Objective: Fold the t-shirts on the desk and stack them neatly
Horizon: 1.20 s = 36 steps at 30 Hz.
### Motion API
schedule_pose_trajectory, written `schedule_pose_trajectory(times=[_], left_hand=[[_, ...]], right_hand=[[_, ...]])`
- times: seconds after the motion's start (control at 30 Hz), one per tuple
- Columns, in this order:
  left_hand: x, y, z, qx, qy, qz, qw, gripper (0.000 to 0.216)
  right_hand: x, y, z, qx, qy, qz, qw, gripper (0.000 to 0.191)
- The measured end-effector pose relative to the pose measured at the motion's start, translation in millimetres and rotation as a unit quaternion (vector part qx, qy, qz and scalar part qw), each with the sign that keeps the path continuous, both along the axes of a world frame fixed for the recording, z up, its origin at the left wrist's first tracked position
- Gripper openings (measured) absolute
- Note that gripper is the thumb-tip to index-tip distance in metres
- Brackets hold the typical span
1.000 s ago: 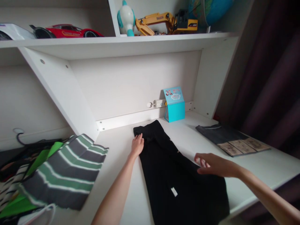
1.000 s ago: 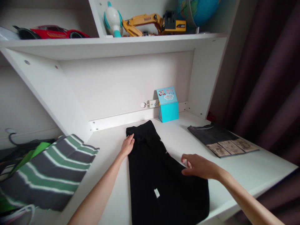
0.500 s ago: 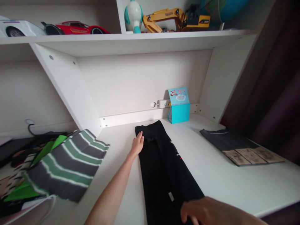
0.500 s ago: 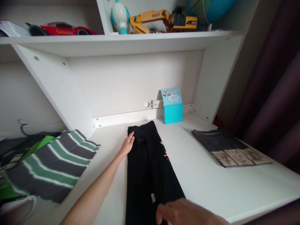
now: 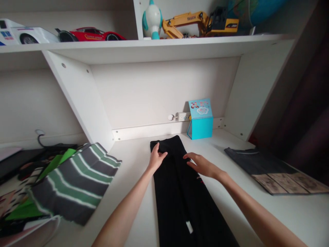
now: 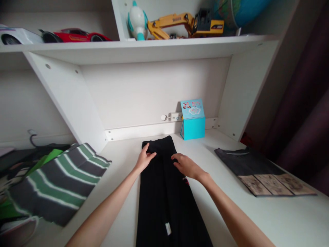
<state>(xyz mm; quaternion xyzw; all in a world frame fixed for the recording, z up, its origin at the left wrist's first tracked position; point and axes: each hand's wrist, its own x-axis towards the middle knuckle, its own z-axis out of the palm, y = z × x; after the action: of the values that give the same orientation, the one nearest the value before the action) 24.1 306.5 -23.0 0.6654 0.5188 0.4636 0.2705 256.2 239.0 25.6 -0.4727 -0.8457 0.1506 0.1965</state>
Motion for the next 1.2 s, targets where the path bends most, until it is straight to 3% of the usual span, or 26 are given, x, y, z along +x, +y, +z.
schedule_pose_trajectory(times=[0.13,0.33,0.4,0.5,0.63,0.83,1.0,1.13,1.2], left_hand=[[-1,8,3.9,0.003,0.027,0.014,1.000,0.070],[-24,7,10.4,-0.030,0.211,0.126,0.969,0.047],[-24,1,7.1,0.020,0.233,0.131,0.963,0.044],[-16,-6,-0.1,0.095,0.295,0.068,0.948,0.046],[-8,-10,-8.1,0.027,0.374,-0.011,0.927,0.049],[-11,-11,-13.9,0.009,0.395,-0.003,0.919,0.053],[-12,-9,-17.3,-0.012,0.377,0.022,0.926,0.065],[-12,-7,-18.7,-0.024,0.362,0.036,0.931,0.070],[-12,-6,-19.3,-0.022,0.362,0.041,0.931,0.069]], right_hand=[[-12,13,-17.6,0.021,-0.053,-0.026,0.998,0.046],[-17,10,-41.4,-0.035,-0.127,-0.038,0.991,0.060],[-16,9,-38.4,-0.044,-0.135,-0.048,0.989,0.061],[-17,20,-26.7,-0.030,-0.132,-0.053,0.989,0.052],[-33,51,-18.9,-0.002,-0.120,-0.063,0.991,0.048],[-56,94,-35.7,-0.019,-0.125,-0.065,0.990,0.054],[-35,118,-38.5,-0.058,-0.148,-0.183,0.970,0.054],[-30,108,-23.9,-0.046,-0.157,-0.215,0.963,0.054],[-35,79,-16.6,-0.025,-0.148,-0.168,0.974,0.056]])
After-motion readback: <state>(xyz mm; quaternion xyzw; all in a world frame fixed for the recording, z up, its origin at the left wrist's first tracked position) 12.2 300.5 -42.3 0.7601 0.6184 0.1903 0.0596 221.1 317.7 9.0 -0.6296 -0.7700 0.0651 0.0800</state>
